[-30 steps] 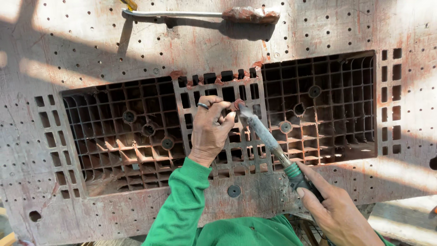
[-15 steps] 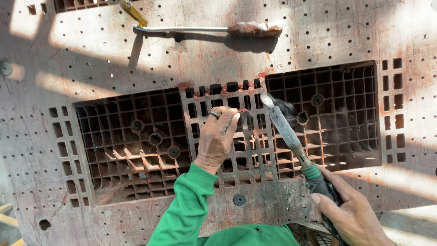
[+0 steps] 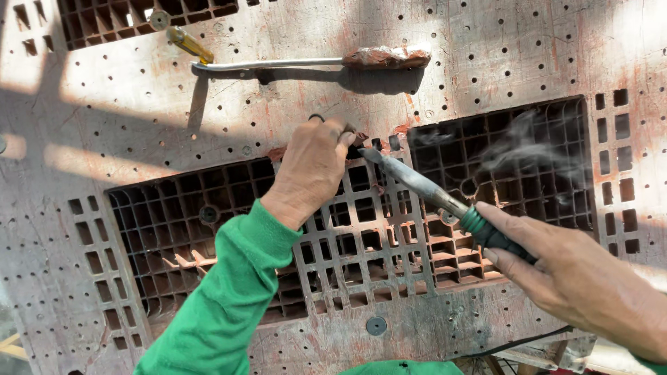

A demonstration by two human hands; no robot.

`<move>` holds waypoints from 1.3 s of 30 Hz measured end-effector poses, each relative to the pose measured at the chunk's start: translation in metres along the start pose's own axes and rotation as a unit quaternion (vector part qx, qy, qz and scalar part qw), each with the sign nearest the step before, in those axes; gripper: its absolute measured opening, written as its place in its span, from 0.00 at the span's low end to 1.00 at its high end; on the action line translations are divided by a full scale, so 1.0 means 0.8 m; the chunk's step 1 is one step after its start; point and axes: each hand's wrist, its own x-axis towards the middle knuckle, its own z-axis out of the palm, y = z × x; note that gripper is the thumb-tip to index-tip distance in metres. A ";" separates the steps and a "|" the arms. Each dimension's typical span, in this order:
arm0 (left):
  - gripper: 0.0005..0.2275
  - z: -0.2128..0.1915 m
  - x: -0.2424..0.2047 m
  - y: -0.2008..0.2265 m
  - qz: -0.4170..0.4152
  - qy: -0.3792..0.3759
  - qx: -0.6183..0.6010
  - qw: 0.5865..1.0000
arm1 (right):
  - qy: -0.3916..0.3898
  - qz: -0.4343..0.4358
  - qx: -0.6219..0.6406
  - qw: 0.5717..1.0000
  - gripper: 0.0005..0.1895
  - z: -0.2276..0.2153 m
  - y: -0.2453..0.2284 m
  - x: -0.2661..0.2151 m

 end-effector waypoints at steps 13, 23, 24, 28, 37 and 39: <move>0.09 -0.009 0.028 -0.009 -0.042 -0.137 0.027 0.989 | -0.052 0.076 -0.269 0.959 0.41 -0.038 -0.037 0.008; 0.11 -0.026 0.027 0.005 -0.070 -0.150 0.034 0.986 | -0.018 0.042 -0.184 0.982 0.39 -0.003 0.041 0.008; 0.11 -0.032 0.025 0.004 -0.107 -0.185 0.027 0.977 | 0.002 0.024 -0.085 0.996 0.39 0.006 0.059 -0.005; 0.14 -0.038 0.012 0.004 -0.092 -0.192 -0.010 0.977 | -0.006 0.066 0.007 0.998 0.35 0.066 0.103 -0.038; 0.10 -0.019 -0.003 0.024 -0.043 -0.202 0.040 0.978 | -0.050 0.119 0.022 0.991 0.38 0.048 0.081 -0.044; 0.09 -0.014 -0.008 0.031 -0.014 -0.177 0.054 0.983 | -0.063 0.151 0.010 0.986 0.37 0.038 0.066 -0.042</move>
